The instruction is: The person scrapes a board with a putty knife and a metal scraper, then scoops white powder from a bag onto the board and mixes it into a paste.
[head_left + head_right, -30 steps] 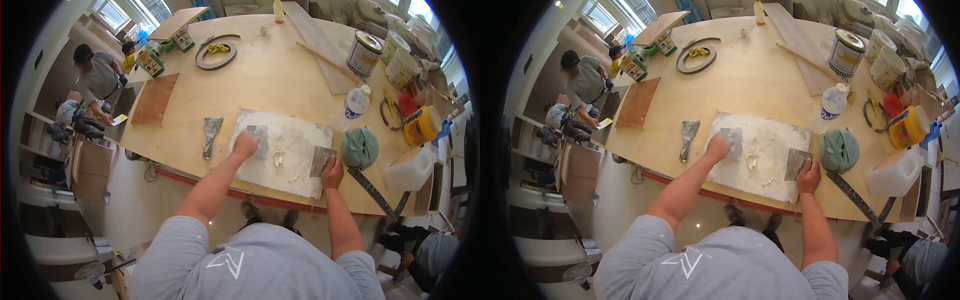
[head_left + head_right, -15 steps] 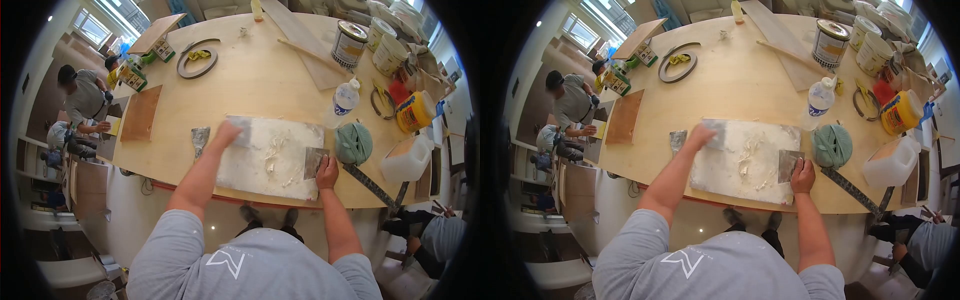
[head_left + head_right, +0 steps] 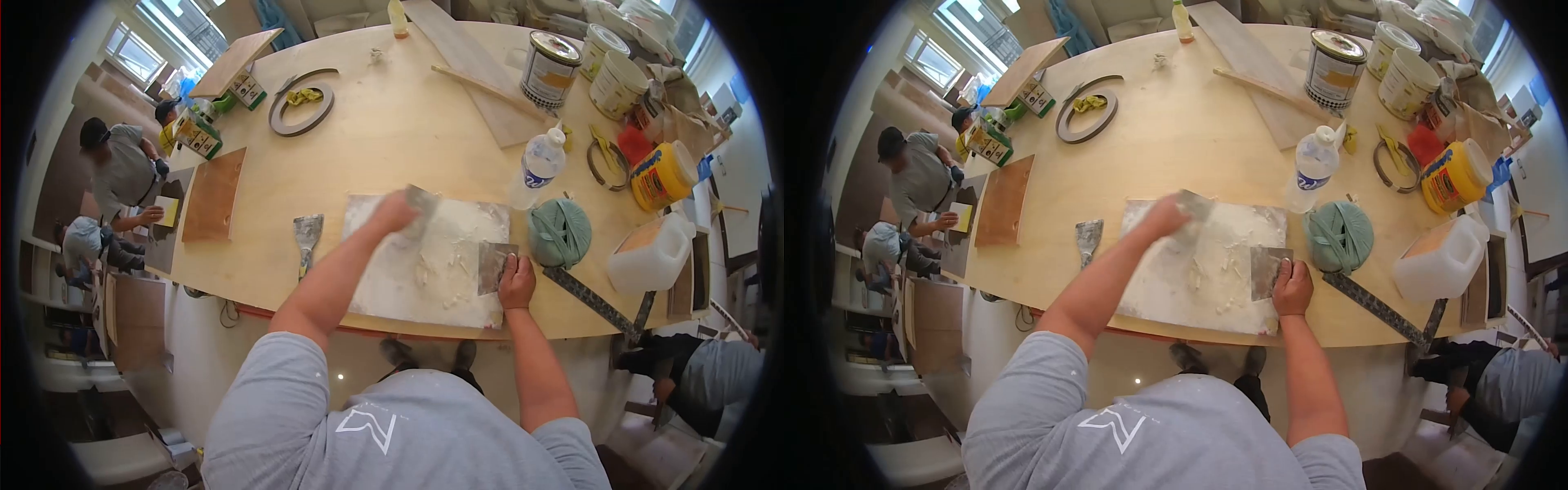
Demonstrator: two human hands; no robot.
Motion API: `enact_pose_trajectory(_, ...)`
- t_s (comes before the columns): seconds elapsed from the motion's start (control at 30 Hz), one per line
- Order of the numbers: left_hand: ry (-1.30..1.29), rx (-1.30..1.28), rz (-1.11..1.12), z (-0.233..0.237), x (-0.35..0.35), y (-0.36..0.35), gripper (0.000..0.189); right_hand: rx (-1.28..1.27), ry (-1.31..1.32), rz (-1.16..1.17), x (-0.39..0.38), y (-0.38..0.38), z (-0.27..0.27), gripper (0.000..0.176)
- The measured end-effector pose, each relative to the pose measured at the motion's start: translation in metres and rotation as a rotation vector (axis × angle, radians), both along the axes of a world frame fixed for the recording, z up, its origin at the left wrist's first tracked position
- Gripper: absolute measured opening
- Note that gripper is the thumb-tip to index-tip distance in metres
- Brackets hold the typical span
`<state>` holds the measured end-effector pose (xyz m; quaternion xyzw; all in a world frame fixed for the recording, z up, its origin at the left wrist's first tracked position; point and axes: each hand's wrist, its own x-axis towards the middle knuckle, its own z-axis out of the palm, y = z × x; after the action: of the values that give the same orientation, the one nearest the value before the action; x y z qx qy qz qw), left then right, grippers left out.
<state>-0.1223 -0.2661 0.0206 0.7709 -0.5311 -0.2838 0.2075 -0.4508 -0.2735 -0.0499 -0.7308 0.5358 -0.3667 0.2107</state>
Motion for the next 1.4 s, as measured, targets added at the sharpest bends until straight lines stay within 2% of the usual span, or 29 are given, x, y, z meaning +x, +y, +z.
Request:
enact_pose_trajectory(0.03, 0.267, 0.163, -0.104, -0.019, 0.031, -0.006, 0.05, -0.009, -0.011, -0.005, 0.001, 0.0, 0.0, 0.028)
enact_pose_trajectory(0.13, -0.139, 0.088, -0.032, -0.034, -0.023, 0.015, 0.043, -0.018, -0.032, 0.0, 0.002, 0.002, 0.001, 0.029)
enact_pose_trajectory(0.17, -0.082, -0.04, -0.19, -0.055, -0.036, 0.019, 0.042, -0.014, -0.034, -0.001, 0.002, 0.001, 0.0, 0.029)
enact_pose_trajectory(0.27, -0.07, -0.055, -0.16, -0.036, -0.019, 0.023, 0.044, -0.006, -0.023, 0.006, 0.0, -0.001, 0.001, 0.029)
enact_pose_trajectory(0.3, -0.129, 0.015, -0.121, -0.003, -0.004, 0.027, 0.043, 0.001, -0.019, 0.009, 0.0, 0.001, 0.001, 0.03)
enact_pose_trajectory(0.33, 0.127, 0.013, -0.014, 0.012, 0.019, 0.036, 0.042, -0.01, -0.014, 0.009, -0.002, 0.002, -0.001, 0.03)
enact_pose_trajectory(0.4, 0.264, 0.018, 0.013, -0.003, 0.041, 0.064, 0.034, -0.038, -0.015, 0.005, -0.001, -0.001, -0.006, 0.03)
enact_pose_trajectory(0.5, -0.224, -0.065, 0.156, -0.031, -0.004, 0.088, 0.039, -0.032, -0.016, 0.0, 0.0, -0.002, -0.006, 0.031)
enact_pose_trajectory(0.6, -0.131, -0.063, 0.11, -0.011, 0.003, 0.109, 0.042, -0.015, -0.003, 0.018, -0.002, -0.002, -0.007, 0.033)
enact_pose_trajectory(0.63, -0.115, 0.014, 0.218, -0.001, 0.018, 0.118, 0.043, -0.029, -0.011, 0.022, 0.0, -0.003, -0.005, 0.033)
enact_pose_trajectory(0.73, 0.361, 0.05, 0.299, 0.008, 0.022, 0.145, 0.048, -0.055, -0.024, 0.01, 0.0, -0.004, -0.005, 0.034)
enact_pose_trajectory(0.77, -0.061, 0.178, 0.319, -0.007, -0.008, 0.137, 0.052, -0.06, -0.02, 0.011, 0.0, -0.006, -0.005, 0.034)
enact_pose_trajectory(0.8, -0.043, 0.0, 0.246, -0.051, -0.031, 0.134, 0.054, -0.061, -0.014, 0.015, 0.001, -0.002, -0.006, 0.034)
enact_pose_trajectory(0.87, -0.142, 0.032, 0.218, -0.046, -0.059, 0.121, 0.053, -0.039, -0.012, 0.016, 0.002, -0.002, -0.007, 0.034)
enact_pose_trajectory(0.97, -0.084, -0.028, 0.335, -0.062, 0.0, 0.144, 0.052, -0.025, -0.012, 0.031, -0.002, -0.001, -0.005, 0.035)
enact_pose_trajectory(1.07, 0.141, 0.076, 0.439, 0.01, -0.022, 0.155, 0.051, -0.029, -0.019, 0.029, 0.0, -0.003, -0.002, 0.035)
enact_pose_trajectory(1.1, -0.111, -0.033, 0.438, -0.052, -0.028, 0.151, 0.051, -0.031, -0.013, 0.039, 0.0, -0.002, -0.002, 0.035)
enact_pose_trajectory(1.13, -0.063, -0.054, 0.455, -0.054, -0.06, 0.14, 0.048, -0.027, -0.01, 0.046, 0.0, 0.001, -0.003, 0.035)
enact_pose_trajectory(1.2, -0.106, -0.102, 0.455, -0.054, -0.073, 0.138, 0.048, -0.035, -0.012, 0.049, 0.0, -0.004, -0.005, 0.035)
enact_pose_trajectory(1.3, -0.065, -0.129, 0.529, -0.031, -0.039, 0.188, 0.047, -0.035, -0.008, 0.052, -0.001, -0.003, -0.007, 0.035)
enact_pose_trajectory(1.4, 0.329, -0.031, 0.697, -0.023, -0.027, 0.246, 0.049, -0.023, 0.01, 0.028, 0.001, -0.004, -0.006, 0.035)
